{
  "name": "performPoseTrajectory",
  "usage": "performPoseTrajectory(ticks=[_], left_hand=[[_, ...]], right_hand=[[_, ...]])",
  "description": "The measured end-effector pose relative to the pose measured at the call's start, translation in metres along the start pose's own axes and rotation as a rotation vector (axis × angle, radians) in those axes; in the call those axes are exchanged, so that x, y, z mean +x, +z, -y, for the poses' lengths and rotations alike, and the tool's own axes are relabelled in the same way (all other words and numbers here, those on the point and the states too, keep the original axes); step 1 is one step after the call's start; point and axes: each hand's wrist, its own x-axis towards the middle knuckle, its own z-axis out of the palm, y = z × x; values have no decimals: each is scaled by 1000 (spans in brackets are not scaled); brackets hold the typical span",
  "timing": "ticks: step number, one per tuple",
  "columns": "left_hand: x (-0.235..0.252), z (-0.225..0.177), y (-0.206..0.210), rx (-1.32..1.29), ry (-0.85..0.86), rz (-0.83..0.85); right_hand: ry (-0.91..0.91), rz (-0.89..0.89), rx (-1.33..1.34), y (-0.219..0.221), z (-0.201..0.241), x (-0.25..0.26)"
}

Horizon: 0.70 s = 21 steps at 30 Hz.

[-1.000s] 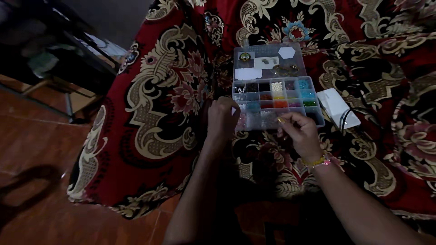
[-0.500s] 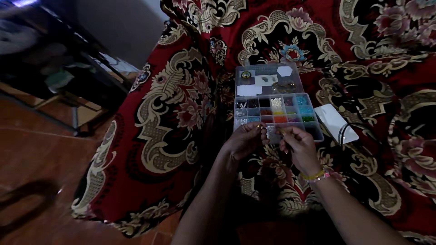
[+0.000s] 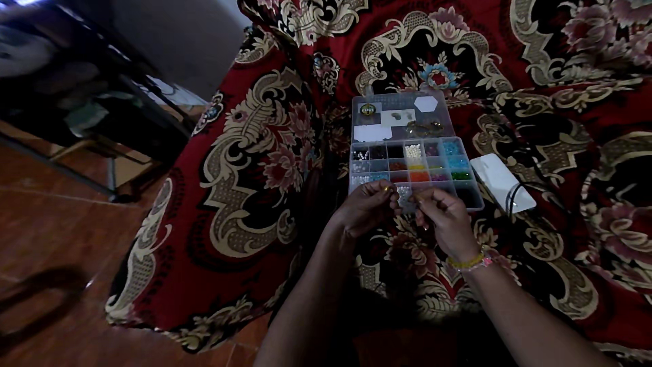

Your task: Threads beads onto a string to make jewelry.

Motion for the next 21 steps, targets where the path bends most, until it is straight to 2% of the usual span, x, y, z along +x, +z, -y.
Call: performPoseTrajectory(ticks=[6, 10, 13, 15, 17, 21], left_hand=[[-4, -10, 13, 200, 48, -176], [1, -17, 16, 650, 137, -301], [22, -26, 24, 1087, 130, -374], [43, -31, 36, 1275, 131, -381], [69, -37, 46, 1397, 202, -361], [105, -50, 56, 1506, 173, -413]], right_hand=[[-43, 114, -194, 3, 0, -3], [34, 253, -398, 5, 4, -2], [5, 310, -562, 9, 4, -2], [25, 349, -606, 9, 7, -2], [36, 352, -594, 8, 8, -1], [13, 321, -555, 4, 9, 1]])
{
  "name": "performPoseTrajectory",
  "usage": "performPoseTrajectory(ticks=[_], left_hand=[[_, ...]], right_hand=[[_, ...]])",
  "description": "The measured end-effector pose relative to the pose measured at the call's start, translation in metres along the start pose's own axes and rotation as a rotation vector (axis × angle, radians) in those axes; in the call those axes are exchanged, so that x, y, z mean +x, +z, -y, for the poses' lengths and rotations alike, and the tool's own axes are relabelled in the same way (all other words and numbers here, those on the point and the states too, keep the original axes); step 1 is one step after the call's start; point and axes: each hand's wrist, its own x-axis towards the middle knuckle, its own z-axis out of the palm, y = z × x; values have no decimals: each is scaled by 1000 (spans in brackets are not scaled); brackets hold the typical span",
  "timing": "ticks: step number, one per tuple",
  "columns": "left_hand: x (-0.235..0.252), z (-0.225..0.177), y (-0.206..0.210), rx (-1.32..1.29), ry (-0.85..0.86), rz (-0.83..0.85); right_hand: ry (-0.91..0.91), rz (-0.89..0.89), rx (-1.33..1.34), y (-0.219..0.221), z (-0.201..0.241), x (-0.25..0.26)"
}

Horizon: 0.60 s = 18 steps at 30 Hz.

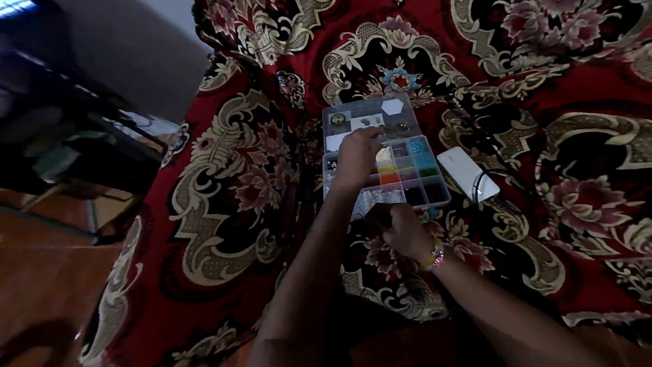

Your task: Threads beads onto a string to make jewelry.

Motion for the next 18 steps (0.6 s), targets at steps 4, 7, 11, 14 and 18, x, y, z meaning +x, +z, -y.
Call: performPoseTrajectory(ticks=[4, 7, 11, 14, 18], left_hand=[[-10, -2, -9, 81, -45, -87], [-40, 9, -16, 130, -35, -165], [-79, 39, -14, 111, -40, -225], [-96, 58, -2, 41, -29, -232], [-101, 74, 3, 0, -29, -232]], right_hand=[[-50, -46, 44, 0, -2, 0], [-98, -70, 67, 3, -4, -1], [-127, -59, 76, 8, -5, -1], [-158, -90, 34, 12, -6, -3], [-143, -206, 129, 4, -8, -3]])
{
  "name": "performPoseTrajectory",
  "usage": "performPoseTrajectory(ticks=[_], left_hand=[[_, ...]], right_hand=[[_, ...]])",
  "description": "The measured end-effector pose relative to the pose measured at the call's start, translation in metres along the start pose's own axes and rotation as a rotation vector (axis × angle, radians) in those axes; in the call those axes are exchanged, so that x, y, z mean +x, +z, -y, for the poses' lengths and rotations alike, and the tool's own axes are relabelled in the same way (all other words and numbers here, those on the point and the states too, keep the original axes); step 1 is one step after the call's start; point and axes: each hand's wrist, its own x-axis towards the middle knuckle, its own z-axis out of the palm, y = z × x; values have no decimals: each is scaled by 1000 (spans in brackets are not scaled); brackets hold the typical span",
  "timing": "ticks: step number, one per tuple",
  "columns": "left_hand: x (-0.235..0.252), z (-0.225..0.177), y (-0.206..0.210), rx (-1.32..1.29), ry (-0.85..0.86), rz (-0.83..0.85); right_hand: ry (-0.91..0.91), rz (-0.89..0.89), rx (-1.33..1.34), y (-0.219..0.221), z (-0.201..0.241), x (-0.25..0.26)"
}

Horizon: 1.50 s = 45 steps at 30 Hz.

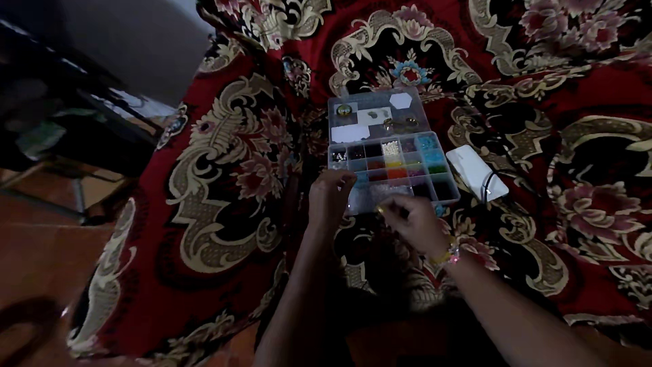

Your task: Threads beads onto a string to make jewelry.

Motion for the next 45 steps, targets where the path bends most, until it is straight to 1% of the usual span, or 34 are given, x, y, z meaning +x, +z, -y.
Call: performPoseTrajectory(ticks=[4, 7, 9, 13, 18, 21, 27, 31, 34, 36, 42, 45], left_hand=[[5, 10, 1, -30, 116, -28], [7, 7, 2, -4, 179, 70], [4, 8, 9, 14, 223, 102], [-3, 3, 19, 67, 263, 121], [-7, -9, 25, 105, 126, 204], [-9, -14, 29, 115, 87, 227], [-12, -19, 35, 119, 82, 203], [-14, -21, 35, 79, 62, 242], [-15, -19, 33, 47, 66, 238], [-14, -16, 30, 37, 71, 194], [-8, 1, 8, 41, 12, 76], [-5, 10, -4, 85, 2, 45]], right_hand=[[118, -129, 119, -17, -6, 7], [160, -212, 232, -19, -11, 11], [153, -224, 236, -17, -10, 9], [91, -181, 139, -8, -8, 3], [26, -146, 95, 4, -16, -3], [-14, -146, 93, 8, -17, -4], [-29, -144, 166, 10, -14, -5], [-33, -174, 164, 9, -14, -4], [24, -195, 208, 7, -12, -5], [90, -223, 265, 5, -10, -3], [264, -391, 526, -8, -13, 7], [326, -450, 578, -12, -14, 12]])
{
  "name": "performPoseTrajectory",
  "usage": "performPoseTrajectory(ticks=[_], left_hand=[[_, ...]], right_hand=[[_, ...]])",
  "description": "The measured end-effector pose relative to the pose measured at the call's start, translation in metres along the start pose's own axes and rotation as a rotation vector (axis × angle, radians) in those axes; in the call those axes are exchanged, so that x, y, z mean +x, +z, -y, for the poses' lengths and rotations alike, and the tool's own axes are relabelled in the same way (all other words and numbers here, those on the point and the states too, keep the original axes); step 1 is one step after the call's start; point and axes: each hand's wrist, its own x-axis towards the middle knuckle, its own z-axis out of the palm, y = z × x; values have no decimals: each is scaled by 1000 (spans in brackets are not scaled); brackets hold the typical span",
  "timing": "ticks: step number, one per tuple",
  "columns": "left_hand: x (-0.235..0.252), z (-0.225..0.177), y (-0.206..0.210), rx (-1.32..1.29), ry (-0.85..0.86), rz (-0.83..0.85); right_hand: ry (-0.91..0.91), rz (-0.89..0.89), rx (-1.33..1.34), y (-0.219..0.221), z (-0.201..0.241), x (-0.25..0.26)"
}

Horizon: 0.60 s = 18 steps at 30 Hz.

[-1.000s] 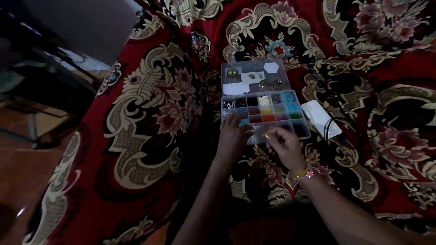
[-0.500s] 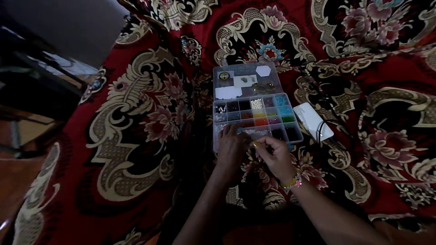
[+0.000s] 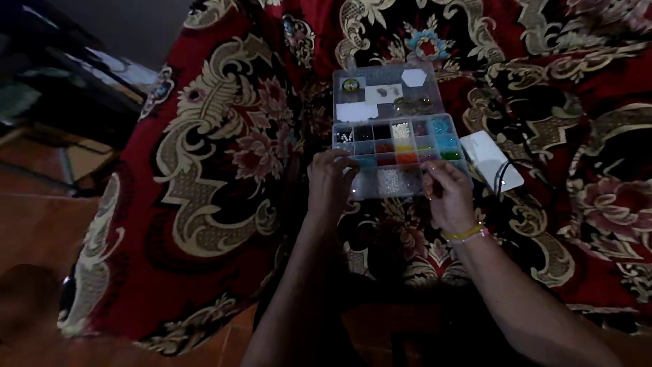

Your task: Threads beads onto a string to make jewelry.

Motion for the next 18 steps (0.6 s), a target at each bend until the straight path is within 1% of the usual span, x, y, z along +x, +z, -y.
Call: performPoseTrajectory(ticks=[3, 8, 12, 15, 18], left_hand=[[1, 2, -7, 11, -20, -11], [2, 0, -6, 9, 24, -72], [3, 4, -9, 26, 4, -50], [4, 11, -12, 32, 11, -102], [5, 8, -16, 13, 103, -256]], right_hand=[[8, -10, 24, 0, 0, 1], [-43, 28, -26, 0, -3, 0], [-109, 66, -100, 0, -5, -2], [-264, 144, -313, -2, -10, -8], [-490, 237, -530, -2, -18, -14]])
